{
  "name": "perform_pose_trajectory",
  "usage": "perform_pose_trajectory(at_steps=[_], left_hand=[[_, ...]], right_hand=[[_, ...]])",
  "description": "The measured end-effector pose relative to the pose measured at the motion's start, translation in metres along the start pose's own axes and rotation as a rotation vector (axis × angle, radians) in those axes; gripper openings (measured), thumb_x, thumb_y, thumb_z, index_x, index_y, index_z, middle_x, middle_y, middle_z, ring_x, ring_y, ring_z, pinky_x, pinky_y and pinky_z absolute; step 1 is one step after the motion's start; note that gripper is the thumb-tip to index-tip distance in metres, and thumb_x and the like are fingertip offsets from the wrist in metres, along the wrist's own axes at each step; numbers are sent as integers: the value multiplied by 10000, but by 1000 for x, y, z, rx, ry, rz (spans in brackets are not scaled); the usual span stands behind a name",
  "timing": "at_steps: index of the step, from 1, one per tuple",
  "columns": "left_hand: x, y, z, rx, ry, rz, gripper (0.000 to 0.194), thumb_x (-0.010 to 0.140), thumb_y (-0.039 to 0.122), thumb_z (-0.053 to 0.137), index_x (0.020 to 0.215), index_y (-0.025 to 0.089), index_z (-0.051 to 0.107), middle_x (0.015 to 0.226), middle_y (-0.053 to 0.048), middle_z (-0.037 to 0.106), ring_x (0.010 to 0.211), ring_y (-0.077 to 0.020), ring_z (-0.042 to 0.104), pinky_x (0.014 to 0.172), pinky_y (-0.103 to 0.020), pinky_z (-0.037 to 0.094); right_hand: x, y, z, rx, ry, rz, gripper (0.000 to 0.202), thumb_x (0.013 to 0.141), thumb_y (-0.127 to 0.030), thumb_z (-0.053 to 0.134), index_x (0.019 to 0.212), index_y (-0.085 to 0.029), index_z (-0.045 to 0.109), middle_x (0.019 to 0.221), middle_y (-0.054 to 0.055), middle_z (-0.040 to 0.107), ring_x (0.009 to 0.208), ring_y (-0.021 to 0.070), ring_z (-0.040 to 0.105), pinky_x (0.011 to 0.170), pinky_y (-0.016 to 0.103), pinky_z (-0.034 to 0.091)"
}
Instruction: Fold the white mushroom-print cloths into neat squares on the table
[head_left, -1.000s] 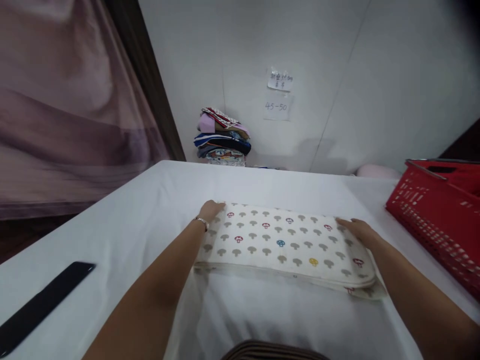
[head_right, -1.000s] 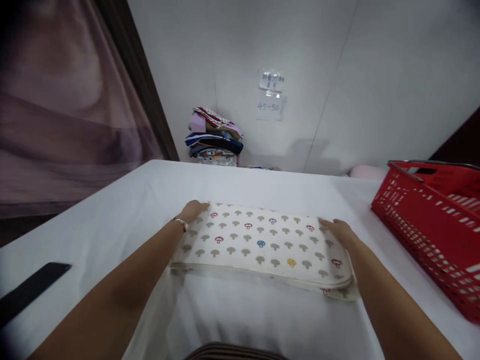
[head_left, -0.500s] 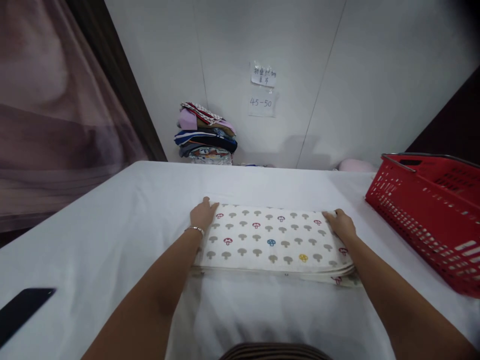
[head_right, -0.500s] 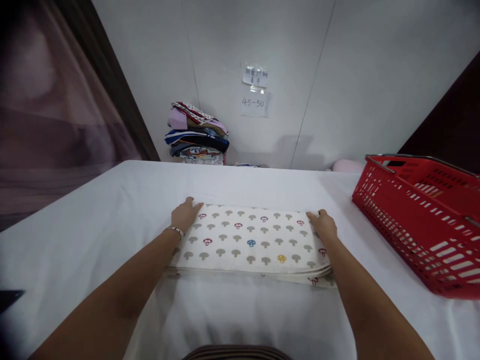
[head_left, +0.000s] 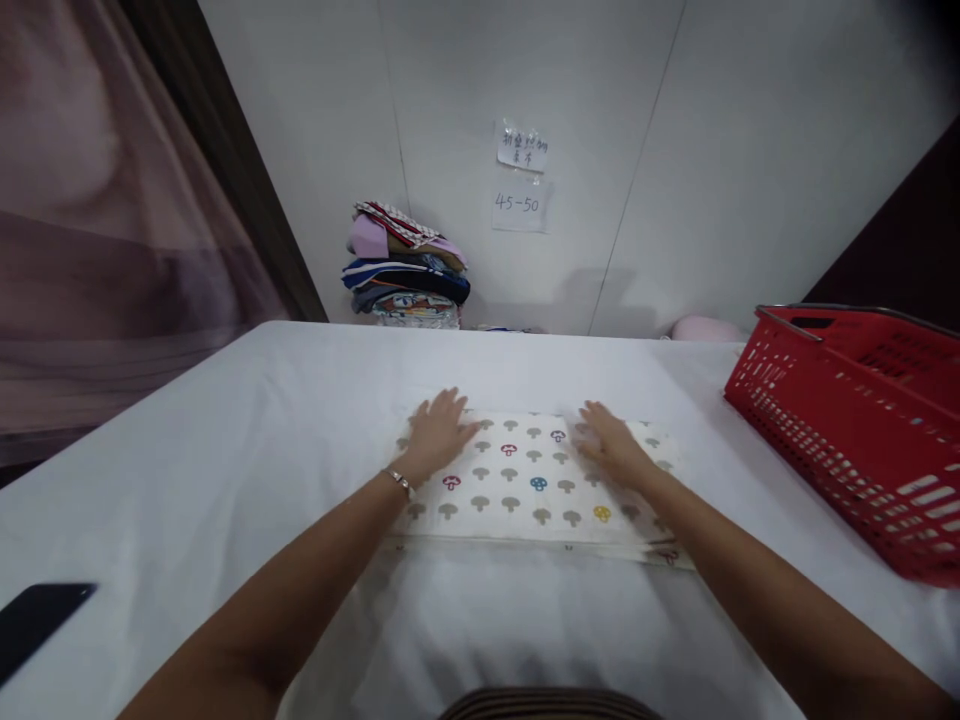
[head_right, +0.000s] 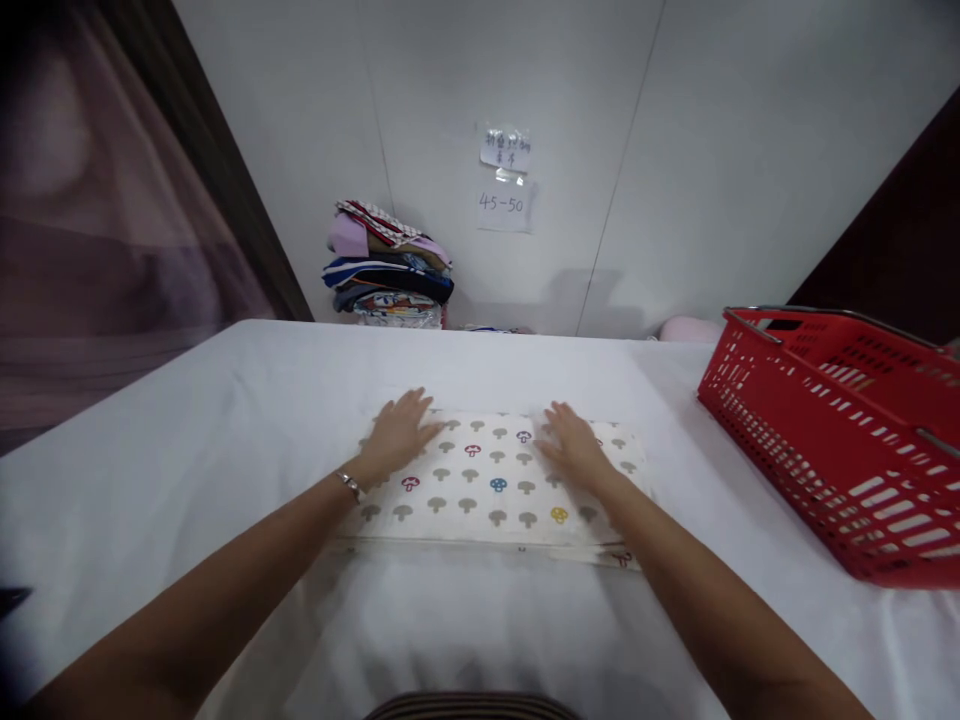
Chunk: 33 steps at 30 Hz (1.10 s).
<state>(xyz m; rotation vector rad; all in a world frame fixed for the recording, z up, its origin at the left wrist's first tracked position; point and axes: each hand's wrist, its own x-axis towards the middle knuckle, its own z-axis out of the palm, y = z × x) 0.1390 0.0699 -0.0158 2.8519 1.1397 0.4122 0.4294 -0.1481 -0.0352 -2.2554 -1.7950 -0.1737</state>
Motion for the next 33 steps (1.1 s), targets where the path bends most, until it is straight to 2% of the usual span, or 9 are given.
perform_pose_trajectory(at_steps=[2,5,11,15,18,24,26,29,33], left_hand=[[-4,6,9,6,-111,46,618,899,578,340,1386,207,428,1527,-81,279,1419,-286,186,1141,-493,123],[-5,1,17,-15,-239,-33,671,892,623,282,1438,238,350,1540,-56,244,1429,-277,153,1137,-518,95],[-4,-7,17,-36,-266,-44,702,885,647,242,1462,252,300,1552,-32,204,1435,-266,123,1143,-502,78],[-6,-5,20,-35,-240,-37,692,886,641,247,1457,255,313,1548,-31,217,1433,-268,134,1144,-504,78],[-5,-3,22,-30,-219,-27,692,882,642,257,1450,252,326,1545,-34,231,1433,-268,134,1143,-507,76],[3,-5,8,-106,-316,-70,732,885,637,240,1482,215,238,1565,-67,142,1440,-249,97,1142,-473,107],[-4,-14,1,-125,-294,-72,758,880,651,244,1490,202,213,1567,-82,116,1440,-253,92,1137,-460,138],[-29,-32,-3,-64,-228,-61,733,867,654,309,1468,235,279,1562,-79,150,1437,-282,101,1129,-507,117],[-60,-46,-1,-64,-236,-58,640,900,586,293,1444,252,327,1556,-62,192,1434,-256,132,1124,-509,139]], right_hand=[[4,-15,11,26,-92,-65,618,918,-557,343,1431,-212,358,1518,103,302,1408,274,230,1106,485,252],[6,-19,20,26,-181,-10,643,909,-612,312,1443,-254,335,1524,81,288,1413,277,212,1119,518,200],[-2,-8,14,16,-220,22,641,922,-609,250,1451,-255,326,1543,69,241,1423,259,180,1127,504,186],[-27,13,11,-118,-172,198,634,922,-588,268,1443,-235,346,1538,86,255,1417,297,190,1107,566,169],[-39,26,11,-140,-189,284,604,937,-547,249,1445,-233,335,1535,69,268,1414,283,204,1105,555,190],[-42,30,-2,-87,-251,304,587,947,-509,224,1436,-210,348,1536,85,264,1412,254,217,1105,517,229],[-56,35,-7,-134,-219,270,555,946,-490,243,1412,-227,389,1526,93,289,1410,272,220,1088,547,240],[-86,46,-9,-214,-134,282,573,924,-520,296,1387,-207,424,1503,127,328,1396,326,235,1050,610,256],[-107,53,-2,-170,-102,376,610,933,-526,252,1406,-167,392,1511,123,311,1383,310,272,1043,550,322]])
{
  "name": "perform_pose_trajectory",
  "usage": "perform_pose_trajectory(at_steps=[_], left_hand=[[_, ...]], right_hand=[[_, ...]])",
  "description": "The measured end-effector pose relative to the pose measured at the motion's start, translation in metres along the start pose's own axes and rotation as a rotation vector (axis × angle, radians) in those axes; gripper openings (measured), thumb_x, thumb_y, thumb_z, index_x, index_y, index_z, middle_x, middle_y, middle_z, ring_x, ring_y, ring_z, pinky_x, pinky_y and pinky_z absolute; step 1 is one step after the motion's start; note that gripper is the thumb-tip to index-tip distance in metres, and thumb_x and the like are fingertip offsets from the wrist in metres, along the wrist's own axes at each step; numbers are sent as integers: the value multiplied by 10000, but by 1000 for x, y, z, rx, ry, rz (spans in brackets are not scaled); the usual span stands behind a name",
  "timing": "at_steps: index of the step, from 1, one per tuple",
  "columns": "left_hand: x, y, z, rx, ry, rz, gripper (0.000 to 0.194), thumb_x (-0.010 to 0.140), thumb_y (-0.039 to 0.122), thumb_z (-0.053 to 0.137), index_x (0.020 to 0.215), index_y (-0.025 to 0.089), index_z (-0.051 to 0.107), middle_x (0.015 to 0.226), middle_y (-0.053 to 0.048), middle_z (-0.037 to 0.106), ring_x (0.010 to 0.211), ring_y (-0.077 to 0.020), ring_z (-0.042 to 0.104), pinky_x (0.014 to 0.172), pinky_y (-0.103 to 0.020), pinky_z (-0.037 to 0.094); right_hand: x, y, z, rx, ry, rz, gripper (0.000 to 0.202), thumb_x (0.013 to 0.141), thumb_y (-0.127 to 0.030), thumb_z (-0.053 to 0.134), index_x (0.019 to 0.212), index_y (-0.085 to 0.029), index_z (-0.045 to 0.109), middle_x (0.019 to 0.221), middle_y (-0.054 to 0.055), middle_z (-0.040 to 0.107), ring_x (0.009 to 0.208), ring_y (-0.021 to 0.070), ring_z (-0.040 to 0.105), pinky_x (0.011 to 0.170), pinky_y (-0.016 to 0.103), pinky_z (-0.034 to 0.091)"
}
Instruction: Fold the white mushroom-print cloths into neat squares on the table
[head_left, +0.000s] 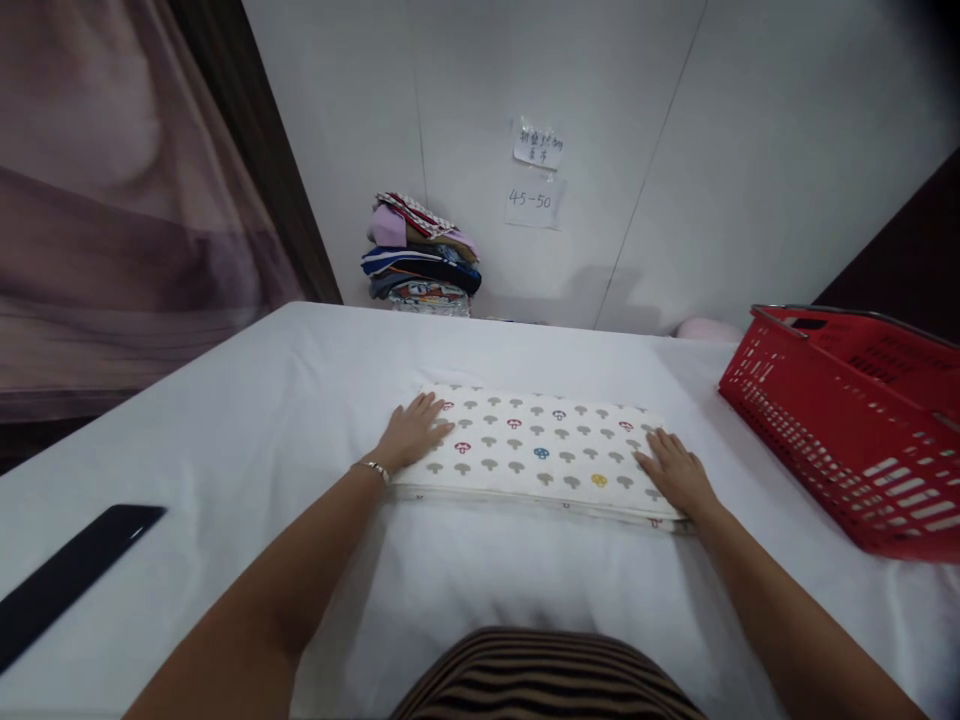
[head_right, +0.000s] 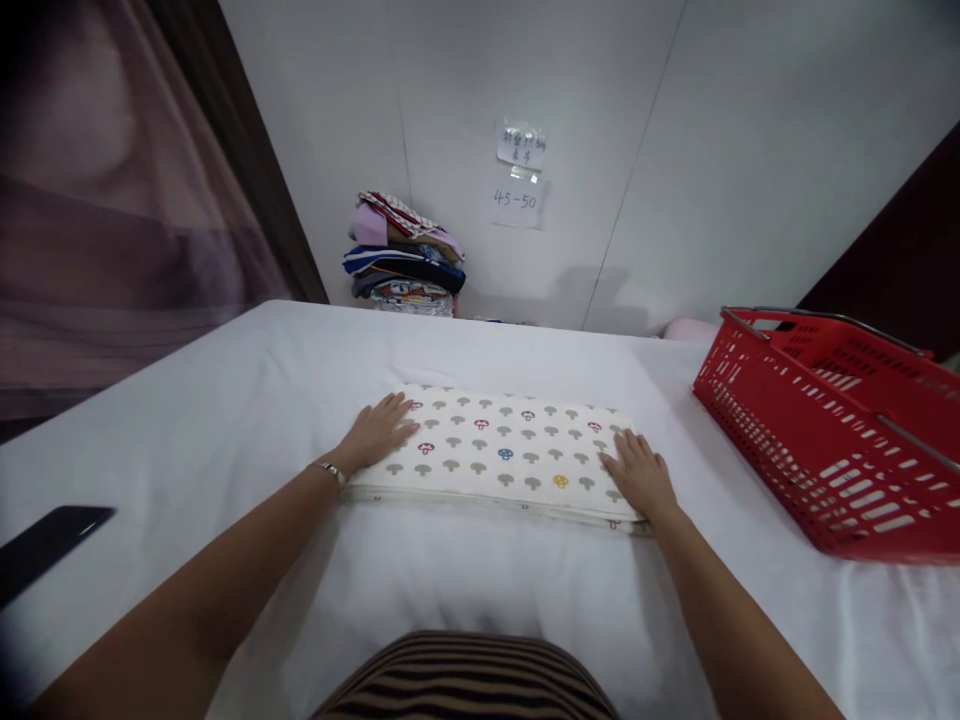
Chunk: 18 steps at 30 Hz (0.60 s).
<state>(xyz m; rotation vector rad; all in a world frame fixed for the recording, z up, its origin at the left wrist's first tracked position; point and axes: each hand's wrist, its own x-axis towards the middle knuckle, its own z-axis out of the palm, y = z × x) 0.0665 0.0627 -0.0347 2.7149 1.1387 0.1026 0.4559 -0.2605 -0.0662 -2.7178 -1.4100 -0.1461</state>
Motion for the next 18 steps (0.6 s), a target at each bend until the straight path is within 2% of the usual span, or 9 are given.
perform_pose_trajectory(at_steps=[4,7,10,13,16,18], left_hand=[[3,0,0,-51,-22,13,617,912,557,293,1443,243,327,1559,-65,182,1438,-232,118,1125,-492,146],[9,1,-6,-143,-51,6,579,914,535,324,1424,264,359,1555,-58,197,1437,-232,127,1130,-469,151],[1,-2,-17,-263,46,-47,576,930,524,295,1411,222,388,1552,-65,211,1433,-237,143,1131,-421,189],[-27,-4,-24,-320,169,-35,566,929,521,312,1372,197,450,1528,-60,285,1410,-221,224,1128,-379,229],[-64,-3,-23,-320,273,46,481,897,511,418,1240,218,584,1396,-62,489,1308,-223,395,1088,-378,309],[-84,-1,-19,-294,284,144,399,875,490,481,1135,237,650,1267,-66,592,1221,-234,475,1057,-405,343]], right_hand=[[4,1,-2,18,9,-64,563,934,-471,302,1382,-153,429,1483,135,363,1382,290,283,1057,489,335],[4,-1,-11,13,-42,-21,562,939,-467,299,1364,-132,450,1481,159,358,1377,316,288,1052,534,325],[-6,-14,-21,21,1,-13,561,948,-480,267,1373,-160,445,1496,142,336,1387,326,262,1058,594,279],[-24,-40,-26,106,84,-191,517,949,-444,294,1363,-187,466,1475,119,382,1390,302,268,1074,557,295],[-42,-75,-26,259,120,-470,474,938,-421,354,1334,-211,508,1410,94,479,1365,274,332,1074,498,344],[-50,-99,-25,344,123,-625,431,939,-400,374,1290,-226,555,1341,78,553,1334,261,388,1071,479,361]])
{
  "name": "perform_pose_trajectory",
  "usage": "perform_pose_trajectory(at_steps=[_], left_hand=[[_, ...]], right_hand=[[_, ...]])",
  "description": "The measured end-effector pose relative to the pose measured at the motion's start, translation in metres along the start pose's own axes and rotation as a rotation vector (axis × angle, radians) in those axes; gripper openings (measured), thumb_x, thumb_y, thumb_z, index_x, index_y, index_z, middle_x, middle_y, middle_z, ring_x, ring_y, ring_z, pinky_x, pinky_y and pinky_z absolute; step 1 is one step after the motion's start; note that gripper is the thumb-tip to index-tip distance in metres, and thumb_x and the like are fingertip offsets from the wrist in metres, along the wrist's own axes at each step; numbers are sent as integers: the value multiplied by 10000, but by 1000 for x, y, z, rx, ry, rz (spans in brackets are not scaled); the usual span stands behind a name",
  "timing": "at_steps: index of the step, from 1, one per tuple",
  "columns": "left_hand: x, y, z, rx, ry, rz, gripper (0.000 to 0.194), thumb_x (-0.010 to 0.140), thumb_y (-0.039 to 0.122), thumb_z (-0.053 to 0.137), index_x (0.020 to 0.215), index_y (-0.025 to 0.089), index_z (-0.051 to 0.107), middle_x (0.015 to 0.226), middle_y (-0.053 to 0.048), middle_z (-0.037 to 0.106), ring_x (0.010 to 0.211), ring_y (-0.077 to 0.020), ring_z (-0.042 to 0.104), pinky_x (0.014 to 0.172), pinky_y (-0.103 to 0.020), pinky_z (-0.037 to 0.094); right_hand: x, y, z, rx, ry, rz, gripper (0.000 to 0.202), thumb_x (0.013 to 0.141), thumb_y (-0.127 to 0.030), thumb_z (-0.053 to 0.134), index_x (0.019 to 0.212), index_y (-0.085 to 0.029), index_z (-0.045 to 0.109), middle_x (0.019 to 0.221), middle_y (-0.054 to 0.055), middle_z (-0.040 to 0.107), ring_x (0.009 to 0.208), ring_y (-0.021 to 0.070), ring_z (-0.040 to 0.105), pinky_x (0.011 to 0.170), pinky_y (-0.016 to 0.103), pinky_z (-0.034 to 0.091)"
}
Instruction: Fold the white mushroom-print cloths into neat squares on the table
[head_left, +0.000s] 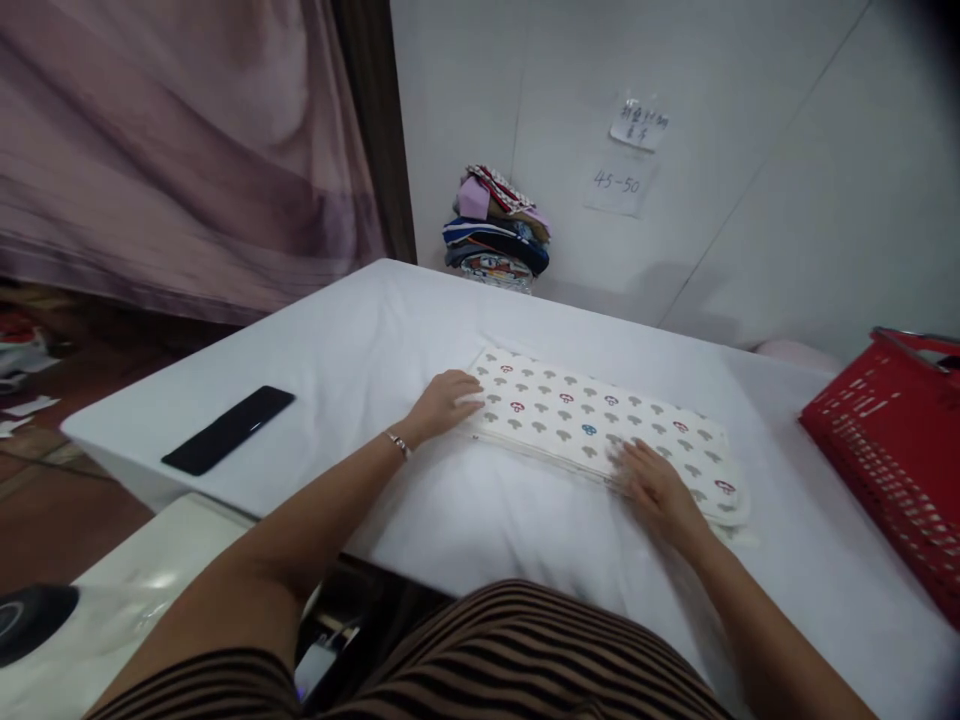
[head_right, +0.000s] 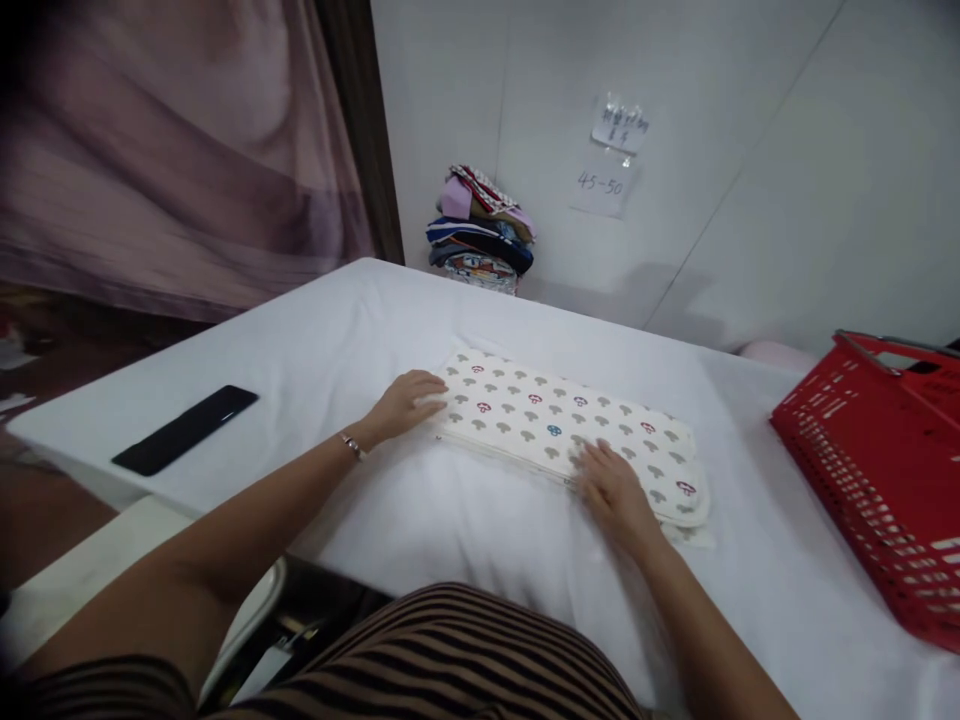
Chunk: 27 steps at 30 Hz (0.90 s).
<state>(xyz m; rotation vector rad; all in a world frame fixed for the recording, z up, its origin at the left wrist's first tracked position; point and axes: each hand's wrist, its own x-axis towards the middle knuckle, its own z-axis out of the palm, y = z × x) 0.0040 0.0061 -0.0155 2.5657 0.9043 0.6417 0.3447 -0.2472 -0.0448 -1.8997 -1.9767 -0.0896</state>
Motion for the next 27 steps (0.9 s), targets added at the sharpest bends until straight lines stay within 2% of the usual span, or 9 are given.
perform_pose_trajectory(at_steps=[3,6,8,11,17,19,22,24,27], left_hand=[[-21,1,2,27,-76,74,337,865,458,520,1077,249,678,1181,-69,631,1149,-238,518,1023,-414,369],[-32,-5,2,43,-90,4,350,866,450,518,1128,265,660,1222,-59,611,1167,-241,507,1029,-412,367],[-38,-11,2,31,-52,-68,362,868,458,503,1140,273,654,1248,-46,600,1184,-236,498,1040,-405,366],[-46,-16,-1,-46,61,-202,341,865,453,478,1044,256,692,1189,-33,634,1127,-209,538,1008,-350,403],[-53,-11,-6,-203,229,-553,285,813,403,479,819,213,691,854,-7,697,809,-163,614,731,-256,469],[-53,-6,-5,-189,216,-617,291,795,443,508,735,208,668,742,6,676,718,-153,595,651,-248,443],[-52,1,-3,-155,116,-634,368,782,526,521,642,203,628,613,20,618,621,-144,553,562,-251,377],[-51,6,-2,-130,86,-639,404,783,558,516,617,201,609,591,19,600,596,-142,538,537,-256,345],[-47,14,-4,-87,112,-663,406,777,575,526,621,206,595,634,8,623,617,-149,551,540,-258,342]], right_hand=[[16,-28,12,54,-29,-101,398,946,-344,370,1267,-236,579,1287,71,599,1302,258,434,1063,486,367],[31,-49,24,26,-108,-128,431,947,-322,359,1342,-236,506,1368,75,527,1329,259,397,1077,504,333],[37,-57,31,-28,-149,-130,461,945,-350,370,1381,-228,455,1426,79,458,1353,264,357,1089,512,302],[36,-62,40,-94,-153,-129,487,939,-394,393,1396,-229,429,1461,76,406,1369,269,326,1099,512,272],[34,-63,41,-54,-168,-121,496,937,-419,384,1388,-221,438,1453,91,415,1367,275,329,1084,538,287],[38,-67,40,-20,-153,-124,486,940,-410,371,1388,-236,438,1447,89,426,1366,274,333,1078,547,295],[45,-75,42,14,-141,-157,474,937,-406,380,1372,-236,461,1431,95,449,1359,274,345,1082,547,291],[49,-80,46,27,-143,-178,463,934,-398,393,1358,-231,478,1424,96,459,1356,270,352,1086,536,293],[53,-83,52,41,-141,-191,453,928,-368,406,1353,-231,485,1416,92,470,1346,270,368,1081,524,311]])
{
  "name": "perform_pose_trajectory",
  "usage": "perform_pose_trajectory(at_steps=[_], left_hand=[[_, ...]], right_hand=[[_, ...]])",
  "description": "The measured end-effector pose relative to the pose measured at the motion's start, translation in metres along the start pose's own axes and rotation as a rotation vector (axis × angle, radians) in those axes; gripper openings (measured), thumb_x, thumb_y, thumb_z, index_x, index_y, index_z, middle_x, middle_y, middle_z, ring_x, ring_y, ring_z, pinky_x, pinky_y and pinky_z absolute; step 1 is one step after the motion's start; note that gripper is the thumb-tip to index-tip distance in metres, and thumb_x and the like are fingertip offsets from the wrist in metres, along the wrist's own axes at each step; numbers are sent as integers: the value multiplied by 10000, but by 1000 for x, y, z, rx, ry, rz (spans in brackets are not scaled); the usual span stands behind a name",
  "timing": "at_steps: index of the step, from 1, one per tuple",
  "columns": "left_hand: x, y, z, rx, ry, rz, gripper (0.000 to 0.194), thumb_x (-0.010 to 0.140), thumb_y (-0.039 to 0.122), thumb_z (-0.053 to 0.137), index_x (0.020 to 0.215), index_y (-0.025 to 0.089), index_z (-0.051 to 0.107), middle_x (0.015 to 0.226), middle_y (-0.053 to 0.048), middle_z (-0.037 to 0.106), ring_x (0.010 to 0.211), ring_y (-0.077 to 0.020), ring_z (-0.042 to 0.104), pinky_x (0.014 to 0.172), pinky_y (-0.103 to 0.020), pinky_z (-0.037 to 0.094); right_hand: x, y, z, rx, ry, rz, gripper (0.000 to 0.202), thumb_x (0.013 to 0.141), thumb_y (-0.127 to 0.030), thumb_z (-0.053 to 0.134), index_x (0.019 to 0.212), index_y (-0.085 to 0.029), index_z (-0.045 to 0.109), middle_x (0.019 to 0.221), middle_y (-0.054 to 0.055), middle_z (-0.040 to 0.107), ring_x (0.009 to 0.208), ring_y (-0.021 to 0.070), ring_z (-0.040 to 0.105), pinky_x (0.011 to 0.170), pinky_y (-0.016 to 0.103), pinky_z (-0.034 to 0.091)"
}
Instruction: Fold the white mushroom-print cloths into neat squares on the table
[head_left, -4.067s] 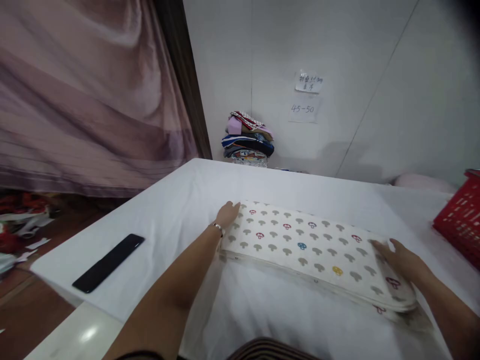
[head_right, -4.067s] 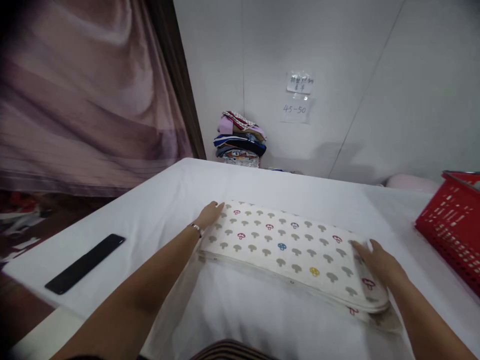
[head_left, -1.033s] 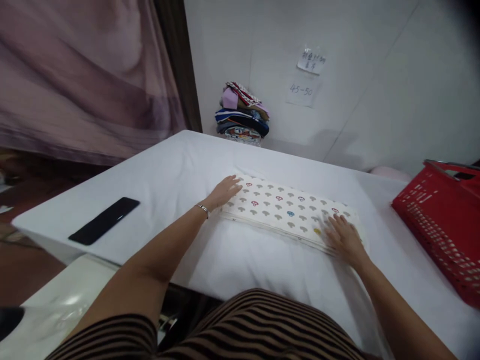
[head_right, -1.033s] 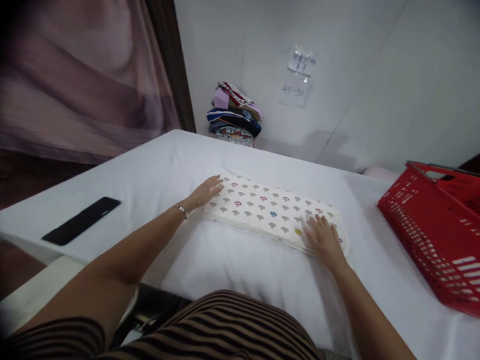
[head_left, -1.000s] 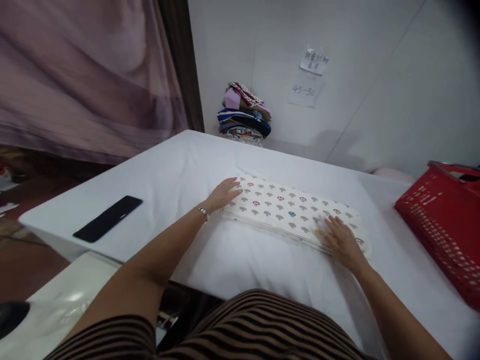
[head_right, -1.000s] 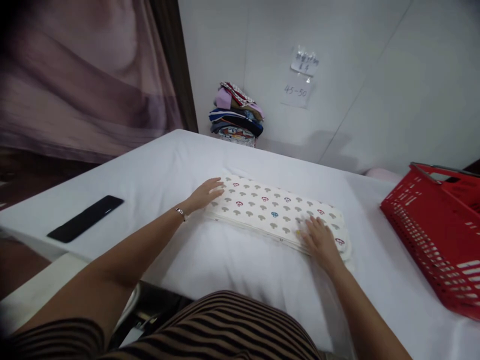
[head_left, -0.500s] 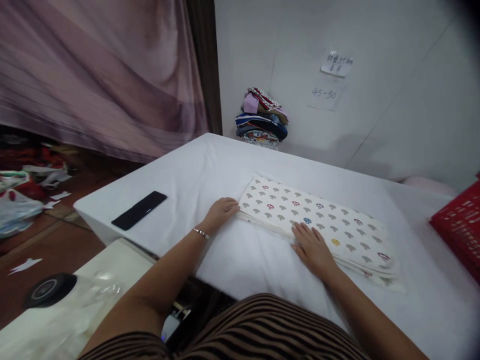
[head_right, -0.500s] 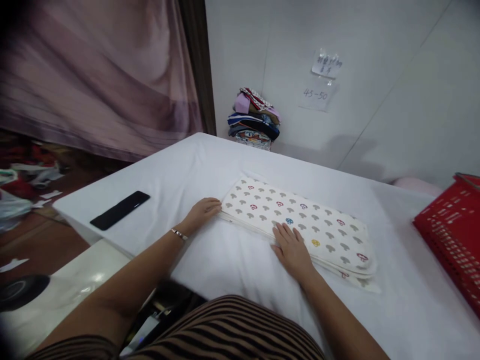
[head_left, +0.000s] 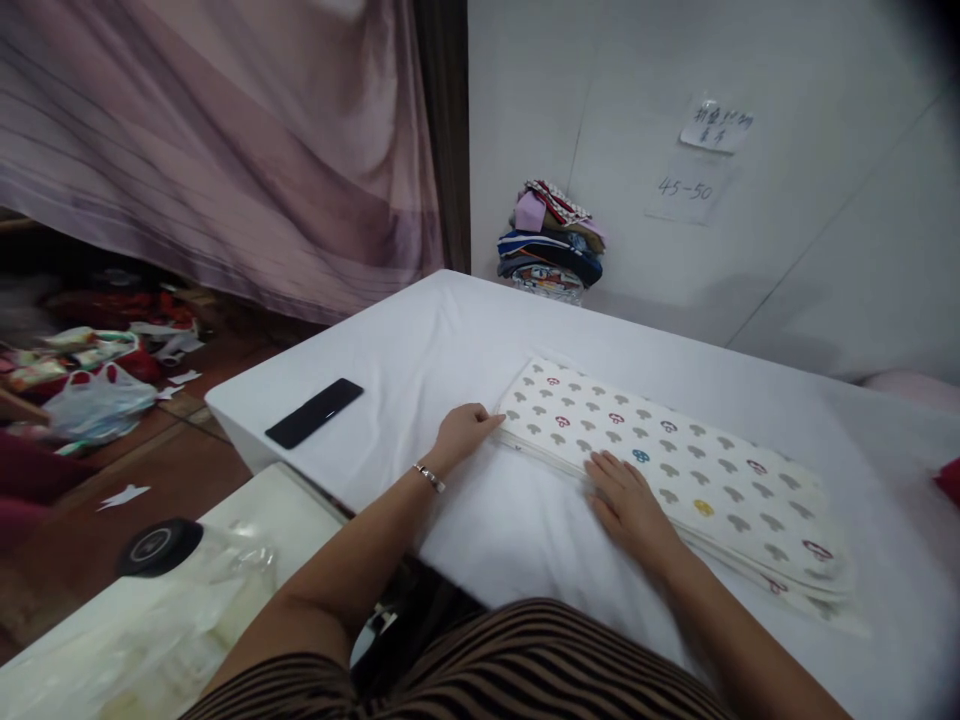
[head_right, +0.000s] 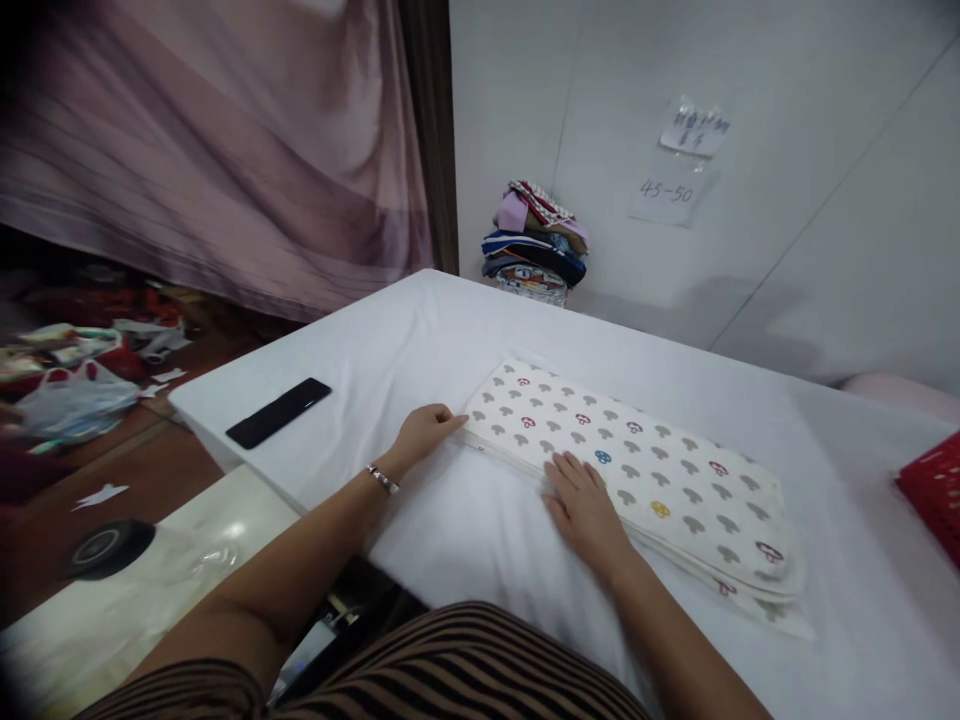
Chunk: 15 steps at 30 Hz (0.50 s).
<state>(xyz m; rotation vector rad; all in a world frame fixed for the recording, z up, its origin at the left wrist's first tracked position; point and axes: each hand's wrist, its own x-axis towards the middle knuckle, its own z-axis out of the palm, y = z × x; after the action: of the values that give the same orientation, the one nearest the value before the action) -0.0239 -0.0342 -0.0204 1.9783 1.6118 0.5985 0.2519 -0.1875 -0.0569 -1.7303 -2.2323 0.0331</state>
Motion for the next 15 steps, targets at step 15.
perform_pose_trajectory(at_steps=[15], left_hand=[[8,13,-6,96,-161,-138,274,733,452,580,671,188,622,728,-44,670,661,-182,593,542,-270,366]], right_hand=[[-2,-4,4,-22,34,0,432,921,-322,402,1321,-207,519,1394,96,496,1315,287,410,1063,515,341]])
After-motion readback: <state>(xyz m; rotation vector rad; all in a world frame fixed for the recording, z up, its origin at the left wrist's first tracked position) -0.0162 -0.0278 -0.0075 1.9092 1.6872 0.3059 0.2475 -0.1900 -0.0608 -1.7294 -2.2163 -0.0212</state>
